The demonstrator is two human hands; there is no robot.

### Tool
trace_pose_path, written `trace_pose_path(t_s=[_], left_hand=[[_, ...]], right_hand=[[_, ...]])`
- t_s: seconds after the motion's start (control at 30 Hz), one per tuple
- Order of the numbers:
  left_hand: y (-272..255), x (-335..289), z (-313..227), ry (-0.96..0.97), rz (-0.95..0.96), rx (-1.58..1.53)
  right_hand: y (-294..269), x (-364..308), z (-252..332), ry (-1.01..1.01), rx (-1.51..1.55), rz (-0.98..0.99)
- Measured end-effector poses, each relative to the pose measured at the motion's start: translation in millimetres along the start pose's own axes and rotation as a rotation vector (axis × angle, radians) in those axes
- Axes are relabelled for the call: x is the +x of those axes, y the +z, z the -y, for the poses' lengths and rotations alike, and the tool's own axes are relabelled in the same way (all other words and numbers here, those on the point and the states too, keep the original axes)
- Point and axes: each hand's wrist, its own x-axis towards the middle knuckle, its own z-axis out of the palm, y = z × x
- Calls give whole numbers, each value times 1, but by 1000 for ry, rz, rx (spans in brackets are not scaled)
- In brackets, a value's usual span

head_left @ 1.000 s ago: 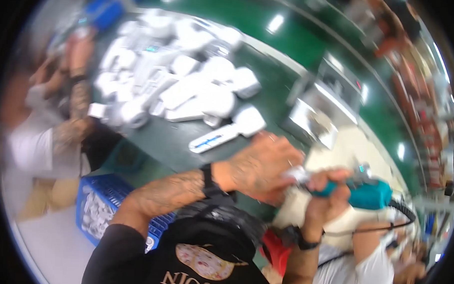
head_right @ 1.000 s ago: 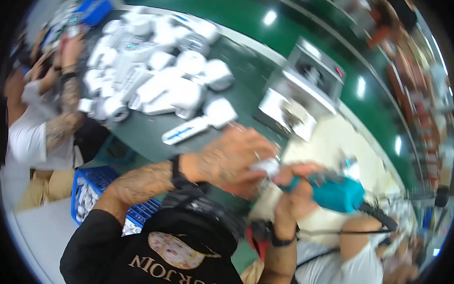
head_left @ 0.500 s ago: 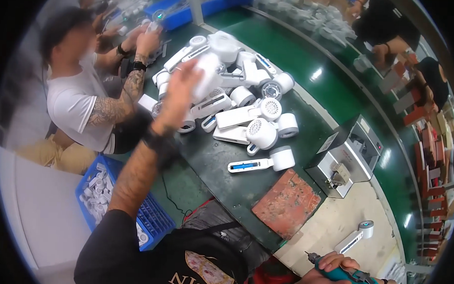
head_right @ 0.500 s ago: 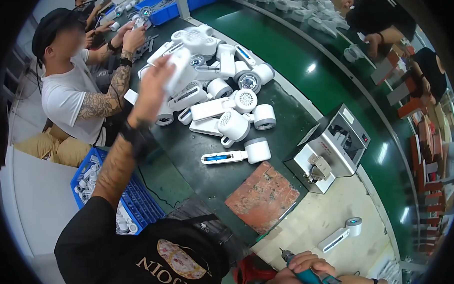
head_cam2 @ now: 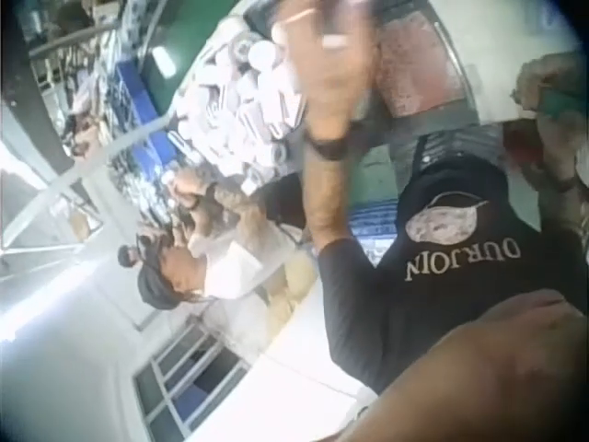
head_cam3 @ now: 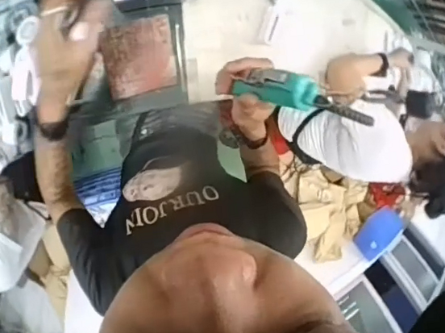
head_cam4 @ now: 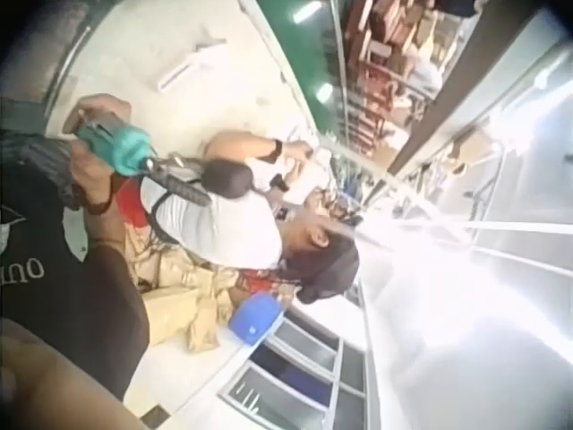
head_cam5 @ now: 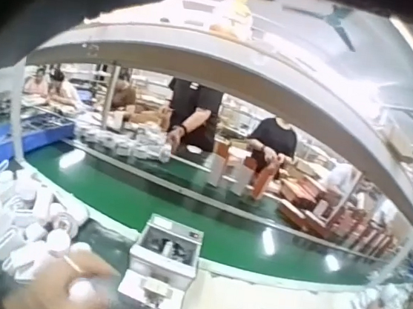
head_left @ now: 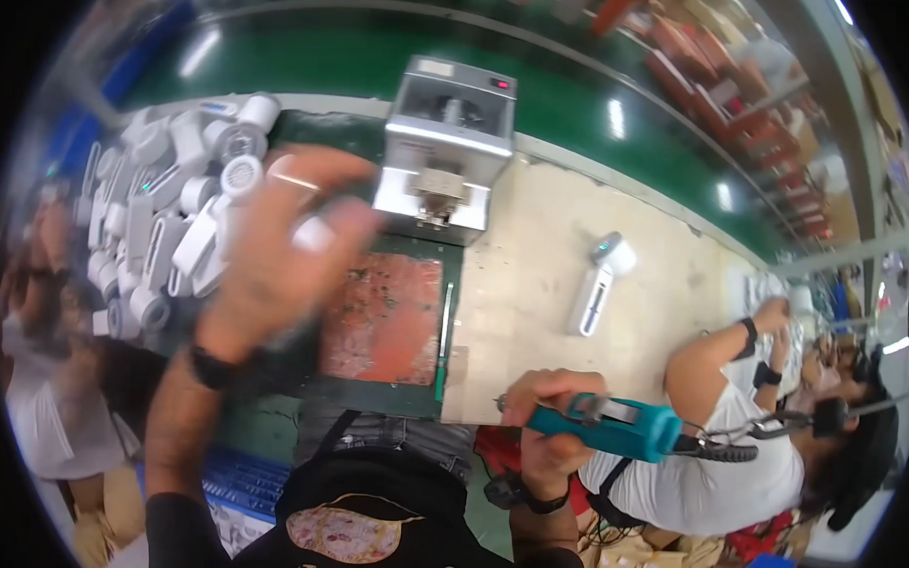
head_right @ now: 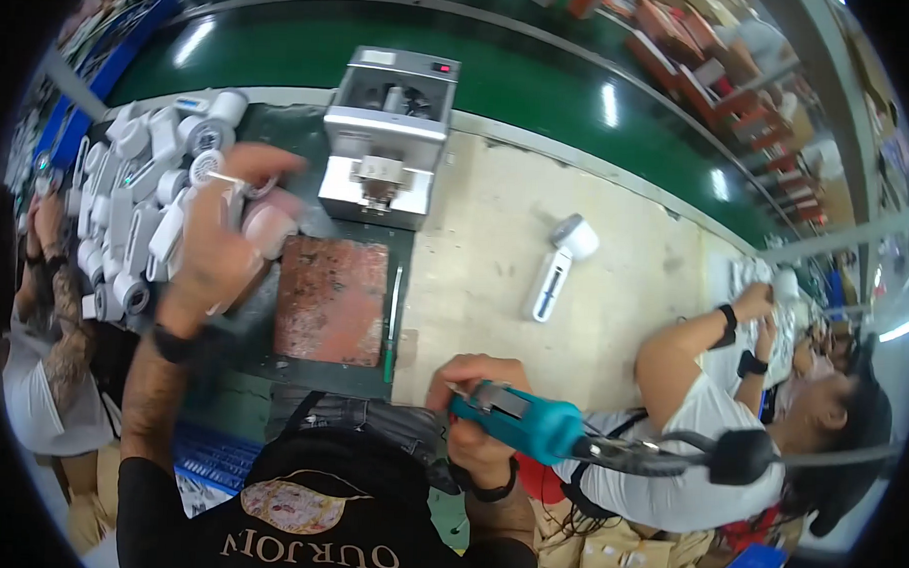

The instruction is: Assembling the housing and internal parts of a handheld electronic device at a factory workbench using an electric screwdriver.

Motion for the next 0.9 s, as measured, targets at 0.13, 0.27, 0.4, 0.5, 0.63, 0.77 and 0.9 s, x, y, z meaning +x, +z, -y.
trace_pose_path(t_s=[0.13,0.27,0.4,0.5,0.63,0.77,0.9], left_hand=[[158,17,-57,239,382,-3],[250,36,-61,159,558,156],[288,35,-58,45,607,176],[279,30,-52,13,422,102],[214,15,-57,100,408,-215],[148,-21,-36,179,334,-220],[82,-27,-18,88,515,-58]], right_hand=[[-9,-15,10,34,23,19],[-14,-24,17,30,-10,11],[-28,-31,15,17,-14,-59],[-40,-21,7,10,-156,-174],[-75,10,-18,-53,-171,-301],[-60,31,-29,-58,-141,-240],[-38,36,-27,-45,-156,-184]])
